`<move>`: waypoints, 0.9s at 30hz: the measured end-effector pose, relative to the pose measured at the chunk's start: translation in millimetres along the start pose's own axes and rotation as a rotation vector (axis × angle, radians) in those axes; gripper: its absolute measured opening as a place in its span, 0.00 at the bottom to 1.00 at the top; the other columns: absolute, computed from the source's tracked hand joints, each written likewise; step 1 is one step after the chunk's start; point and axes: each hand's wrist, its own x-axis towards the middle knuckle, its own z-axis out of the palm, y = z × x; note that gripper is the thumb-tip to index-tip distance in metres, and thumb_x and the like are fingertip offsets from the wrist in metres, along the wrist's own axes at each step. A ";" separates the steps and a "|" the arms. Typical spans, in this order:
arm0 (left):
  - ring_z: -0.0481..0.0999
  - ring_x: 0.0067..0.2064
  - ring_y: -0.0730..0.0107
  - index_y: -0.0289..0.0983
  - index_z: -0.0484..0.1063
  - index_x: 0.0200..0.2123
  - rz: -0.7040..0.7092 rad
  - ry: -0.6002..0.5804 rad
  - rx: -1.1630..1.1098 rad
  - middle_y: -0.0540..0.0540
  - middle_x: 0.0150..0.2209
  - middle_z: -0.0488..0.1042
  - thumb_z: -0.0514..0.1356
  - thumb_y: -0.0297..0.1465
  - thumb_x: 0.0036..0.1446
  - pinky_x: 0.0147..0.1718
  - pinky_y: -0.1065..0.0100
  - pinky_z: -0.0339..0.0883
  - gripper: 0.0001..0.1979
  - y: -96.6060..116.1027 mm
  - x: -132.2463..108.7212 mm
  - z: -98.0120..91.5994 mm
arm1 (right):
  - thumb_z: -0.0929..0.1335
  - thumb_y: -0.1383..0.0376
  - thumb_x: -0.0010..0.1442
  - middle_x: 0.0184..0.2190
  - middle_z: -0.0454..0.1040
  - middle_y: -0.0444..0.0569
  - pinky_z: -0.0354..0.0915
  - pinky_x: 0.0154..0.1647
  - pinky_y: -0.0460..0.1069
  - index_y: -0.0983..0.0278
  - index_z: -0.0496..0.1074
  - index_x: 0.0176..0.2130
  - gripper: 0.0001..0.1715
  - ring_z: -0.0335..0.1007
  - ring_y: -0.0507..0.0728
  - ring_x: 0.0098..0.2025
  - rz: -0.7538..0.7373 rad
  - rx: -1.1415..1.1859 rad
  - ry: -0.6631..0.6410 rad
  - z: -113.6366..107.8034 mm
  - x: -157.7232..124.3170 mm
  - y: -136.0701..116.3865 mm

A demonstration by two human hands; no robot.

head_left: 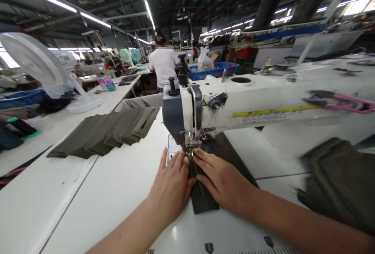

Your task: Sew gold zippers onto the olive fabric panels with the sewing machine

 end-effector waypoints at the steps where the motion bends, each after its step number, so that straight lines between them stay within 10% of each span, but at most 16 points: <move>1: 0.61 0.57 0.52 0.28 0.64 0.50 -0.004 -0.004 -0.009 0.33 0.53 0.66 0.51 0.34 0.59 0.58 0.44 0.45 0.19 -0.9 -1.9 -2.5 | 0.61 0.64 0.60 0.51 0.67 0.62 0.61 0.54 0.57 0.76 0.67 0.50 0.23 0.62 0.63 0.53 -0.030 -0.012 -0.016 -5.6 -5.0 -3.8; 5: 0.60 0.58 0.56 0.35 0.67 0.48 0.065 0.061 -0.106 0.39 0.54 0.65 0.50 0.28 0.60 0.59 0.45 0.41 0.14 -1.3 -17.5 -11.4 | 0.65 0.57 0.57 0.50 0.67 0.65 0.65 0.51 0.57 0.78 0.68 0.48 0.29 0.62 0.66 0.53 -0.203 -0.078 -0.041 -20.5 -25.2 -17.1; 10: 0.66 0.54 0.60 0.34 0.68 0.47 0.142 0.076 -0.336 0.40 0.50 0.70 0.51 0.32 0.59 0.60 0.46 0.38 0.14 6.9 -37.3 -17.3 | 0.63 0.73 0.58 0.41 0.73 0.65 0.68 0.45 0.54 0.79 0.71 0.41 0.14 0.69 0.63 0.46 -0.378 -0.181 0.099 -14.8 -31.5 -19.2; 15: 0.69 0.51 0.61 0.34 0.64 0.50 0.148 0.036 -0.433 0.40 0.49 0.71 0.61 0.37 0.52 0.59 0.48 0.45 0.23 9.1 -29.9 -16.8 | 0.61 0.72 0.60 0.32 0.76 0.50 0.69 0.36 0.50 0.69 0.73 0.37 0.11 0.73 0.55 0.34 -0.112 0.107 -0.066 -28.2 -13.6 -12.5; 20: 0.75 0.38 0.65 0.31 0.70 0.37 0.090 0.196 -0.360 0.43 0.36 0.76 0.57 0.24 0.54 0.42 0.61 0.71 0.06 10.1 -18.6 -6.5 | 0.61 0.71 0.60 0.29 0.76 0.46 0.68 0.34 0.48 0.66 0.74 0.33 0.12 0.72 0.54 0.31 0.053 0.200 -0.162 -40.1 -3.6 -14.8; 27: 0.77 0.36 0.63 0.29 0.71 0.34 0.275 0.392 -0.140 0.39 0.35 0.76 0.47 0.20 0.58 0.36 0.62 0.74 0.13 18.0 -27.4 -4.0 | 0.59 0.74 0.59 0.40 0.74 0.60 0.70 0.42 0.53 0.78 0.72 0.41 0.16 0.71 0.61 0.43 -0.228 -0.086 0.192 -5.3 -29.8 -25.6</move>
